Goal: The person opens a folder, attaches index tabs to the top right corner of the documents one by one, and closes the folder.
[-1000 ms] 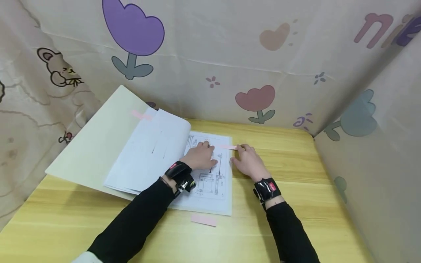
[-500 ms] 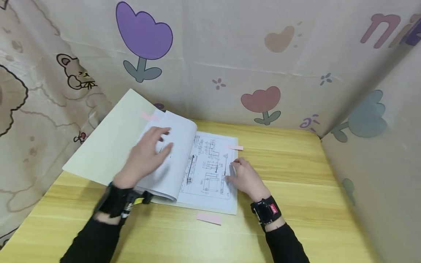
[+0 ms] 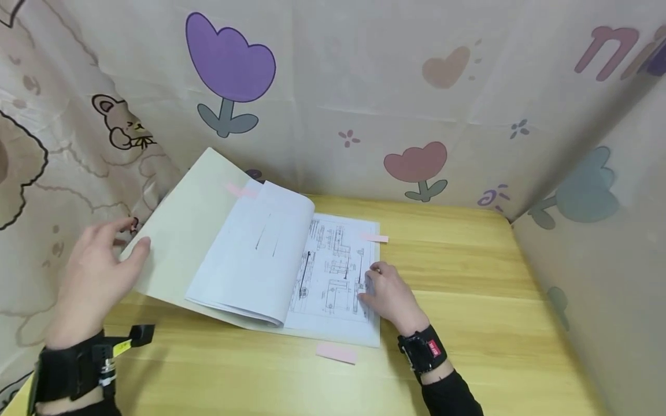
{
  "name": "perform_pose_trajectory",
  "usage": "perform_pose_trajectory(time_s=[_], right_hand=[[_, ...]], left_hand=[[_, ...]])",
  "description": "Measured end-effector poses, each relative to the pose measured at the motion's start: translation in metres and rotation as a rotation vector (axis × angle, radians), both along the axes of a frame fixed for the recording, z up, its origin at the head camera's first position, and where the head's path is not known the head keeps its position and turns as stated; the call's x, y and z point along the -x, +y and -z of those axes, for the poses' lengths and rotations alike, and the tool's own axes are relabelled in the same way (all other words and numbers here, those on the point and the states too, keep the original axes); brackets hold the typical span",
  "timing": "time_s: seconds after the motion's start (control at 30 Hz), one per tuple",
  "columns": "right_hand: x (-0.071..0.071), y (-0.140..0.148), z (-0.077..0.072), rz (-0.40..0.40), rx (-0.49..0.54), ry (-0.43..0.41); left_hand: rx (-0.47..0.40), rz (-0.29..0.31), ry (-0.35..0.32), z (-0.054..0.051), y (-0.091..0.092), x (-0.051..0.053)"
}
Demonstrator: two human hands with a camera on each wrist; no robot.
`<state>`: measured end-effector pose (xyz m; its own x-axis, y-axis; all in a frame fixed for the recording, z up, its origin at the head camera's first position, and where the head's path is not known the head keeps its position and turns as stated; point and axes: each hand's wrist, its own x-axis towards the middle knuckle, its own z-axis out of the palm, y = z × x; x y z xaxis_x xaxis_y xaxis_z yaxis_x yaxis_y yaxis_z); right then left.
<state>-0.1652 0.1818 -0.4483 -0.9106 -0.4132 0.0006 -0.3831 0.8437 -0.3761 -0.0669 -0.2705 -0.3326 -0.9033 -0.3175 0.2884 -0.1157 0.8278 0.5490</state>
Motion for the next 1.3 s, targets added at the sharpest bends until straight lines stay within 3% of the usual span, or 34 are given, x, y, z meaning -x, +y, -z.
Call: perform_pose_trajectory(time_s=[0.1,0.23,0.4,0.67,0.83,0.93,1.07,1.23,1.3], right_hand=[[-0.003,0.001,0.002,0.01,-0.01,-0.011],[-0.005,0.001,0.004,0.009,-0.02,0.002],[-0.004,0.0,0.004,0.009,-0.018,0.009],[-0.002,0.0,0.003,0.016,0.015,0.004],[-0.001,0.001,0.001,0.029,0.027,-0.02],[-0.001,0.002,0.001,0.028,0.031,-0.023],[-0.001,0.005,0.002,0.022,0.042,-0.03],[0.001,0.015,0.004,0.01,0.094,-0.026],[0.002,0.02,0.004,0.018,0.12,-0.011]], left_hand=[[-0.013,0.011,-0.064,0.005,-0.004,-0.005],[-0.043,0.036,-0.011,0.005,0.003,-0.007],[-0.09,0.097,0.049,-0.011,0.024,-0.013],[-0.121,0.32,0.026,-0.041,0.074,-0.012],[-0.164,0.521,-0.008,-0.047,0.109,-0.004],[-0.115,0.619,-0.002,-0.042,0.13,0.003],[0.023,0.723,-0.029,-0.028,0.157,0.01],[0.06,0.875,-0.088,0.006,0.175,0.028],[0.086,0.888,-0.137,0.022,0.177,0.038]])
